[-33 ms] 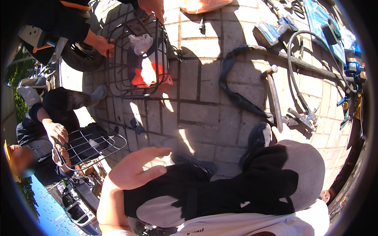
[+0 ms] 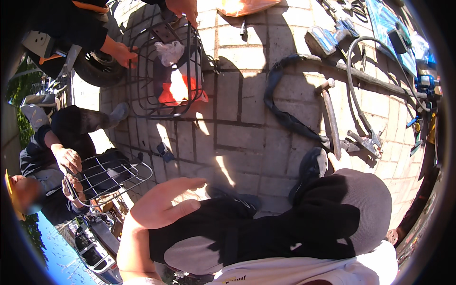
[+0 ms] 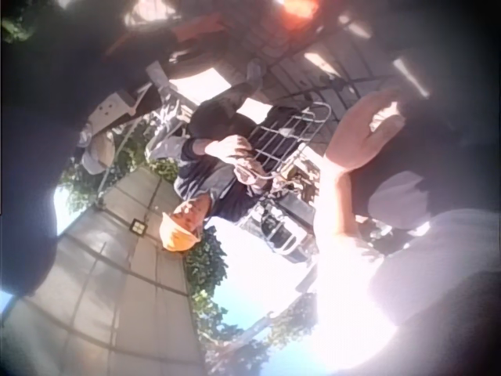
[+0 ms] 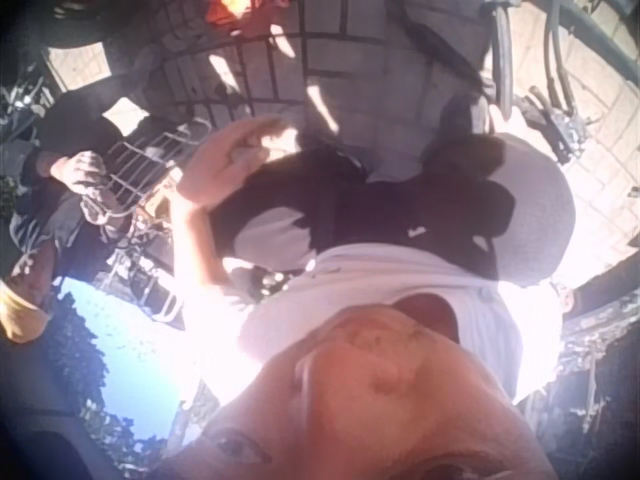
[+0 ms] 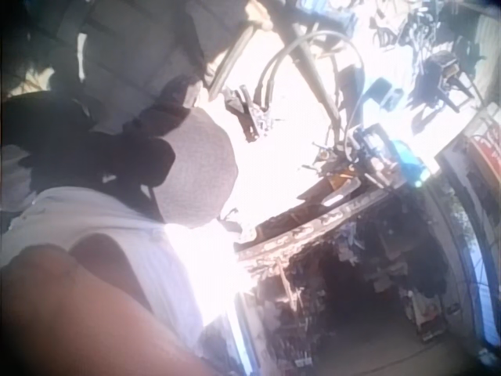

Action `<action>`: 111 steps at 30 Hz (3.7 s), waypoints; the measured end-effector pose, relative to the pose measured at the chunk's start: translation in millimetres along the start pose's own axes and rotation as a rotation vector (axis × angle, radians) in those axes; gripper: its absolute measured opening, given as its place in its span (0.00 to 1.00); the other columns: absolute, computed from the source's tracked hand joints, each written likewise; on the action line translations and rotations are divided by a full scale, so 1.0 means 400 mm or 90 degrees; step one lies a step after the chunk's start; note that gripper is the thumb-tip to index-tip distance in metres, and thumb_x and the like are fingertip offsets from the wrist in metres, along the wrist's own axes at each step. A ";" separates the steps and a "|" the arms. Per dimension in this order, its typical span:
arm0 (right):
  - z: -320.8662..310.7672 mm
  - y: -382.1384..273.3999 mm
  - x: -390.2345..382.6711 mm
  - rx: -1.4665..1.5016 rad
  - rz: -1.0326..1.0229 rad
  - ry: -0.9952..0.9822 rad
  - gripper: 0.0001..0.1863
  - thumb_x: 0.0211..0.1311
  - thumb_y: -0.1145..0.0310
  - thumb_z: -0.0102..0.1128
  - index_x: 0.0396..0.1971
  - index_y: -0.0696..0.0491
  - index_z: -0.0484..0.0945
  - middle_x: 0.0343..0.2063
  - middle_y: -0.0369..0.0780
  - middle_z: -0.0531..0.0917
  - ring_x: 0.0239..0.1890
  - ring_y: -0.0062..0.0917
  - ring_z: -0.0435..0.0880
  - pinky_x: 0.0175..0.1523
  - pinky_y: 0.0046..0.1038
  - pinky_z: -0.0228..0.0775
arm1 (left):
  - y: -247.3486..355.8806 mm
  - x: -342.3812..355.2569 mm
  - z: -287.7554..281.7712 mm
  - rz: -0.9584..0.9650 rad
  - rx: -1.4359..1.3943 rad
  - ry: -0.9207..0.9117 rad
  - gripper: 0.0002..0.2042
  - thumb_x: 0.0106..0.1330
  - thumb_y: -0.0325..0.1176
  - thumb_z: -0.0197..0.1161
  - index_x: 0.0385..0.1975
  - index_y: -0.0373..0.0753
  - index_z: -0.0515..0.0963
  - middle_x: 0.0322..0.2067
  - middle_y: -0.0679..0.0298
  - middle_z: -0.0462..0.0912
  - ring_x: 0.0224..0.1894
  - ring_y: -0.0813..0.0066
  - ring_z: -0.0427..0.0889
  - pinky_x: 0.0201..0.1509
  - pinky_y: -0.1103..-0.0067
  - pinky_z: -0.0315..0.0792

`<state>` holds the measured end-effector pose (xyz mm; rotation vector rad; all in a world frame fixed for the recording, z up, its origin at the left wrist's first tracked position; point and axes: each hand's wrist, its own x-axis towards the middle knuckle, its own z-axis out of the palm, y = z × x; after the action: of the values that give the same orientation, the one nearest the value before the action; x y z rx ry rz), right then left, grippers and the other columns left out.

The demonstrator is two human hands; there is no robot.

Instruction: The person removes a plastic bag from a bicycle basket, then uses a welding torch to heat and join metal parts on the basket. The person holds the basket with one hand and the torch with the other, producing smoke as the metal is heated.

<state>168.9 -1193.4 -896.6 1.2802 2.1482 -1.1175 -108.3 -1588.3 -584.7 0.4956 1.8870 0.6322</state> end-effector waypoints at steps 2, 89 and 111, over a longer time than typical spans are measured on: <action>0.003 0.000 0.002 -0.038 -0.009 0.014 0.17 0.59 0.60 0.68 0.34 0.60 0.76 0.27 0.44 0.80 0.32 0.32 0.78 0.42 0.35 0.70 | -0.005 0.000 -0.002 -0.006 -0.005 0.009 0.26 0.67 0.45 0.64 0.57 0.30 0.73 0.50 0.52 0.82 0.54 0.60 0.81 0.59 0.71 0.72; -0.003 -0.928 0.000 -0.529 -0.754 -0.375 0.21 0.63 0.53 0.58 0.42 0.57 0.78 0.38 0.46 0.82 0.46 0.45 0.81 0.49 0.42 0.73 | -0.463 0.487 -0.074 -0.092 0.211 0.369 0.42 0.52 0.50 0.70 0.65 0.34 0.62 0.52 0.42 0.77 0.57 0.49 0.76 0.60 0.66 0.71; 0.006 -0.760 -0.019 -0.323 -0.618 -0.411 0.17 0.61 0.60 0.61 0.41 0.59 0.79 0.36 0.48 0.82 0.41 0.45 0.81 0.47 0.40 0.73 | -0.579 0.717 -0.158 -0.150 0.253 0.362 0.51 0.47 0.66 0.68 0.67 0.37 0.62 0.63 0.50 0.69 0.64 0.54 0.70 0.66 0.68 0.66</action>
<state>-89.9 -1278.8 -761.7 -0.3888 2.2617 -0.9678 -286.5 -1609.0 -912.6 0.3533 2.5882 0.2470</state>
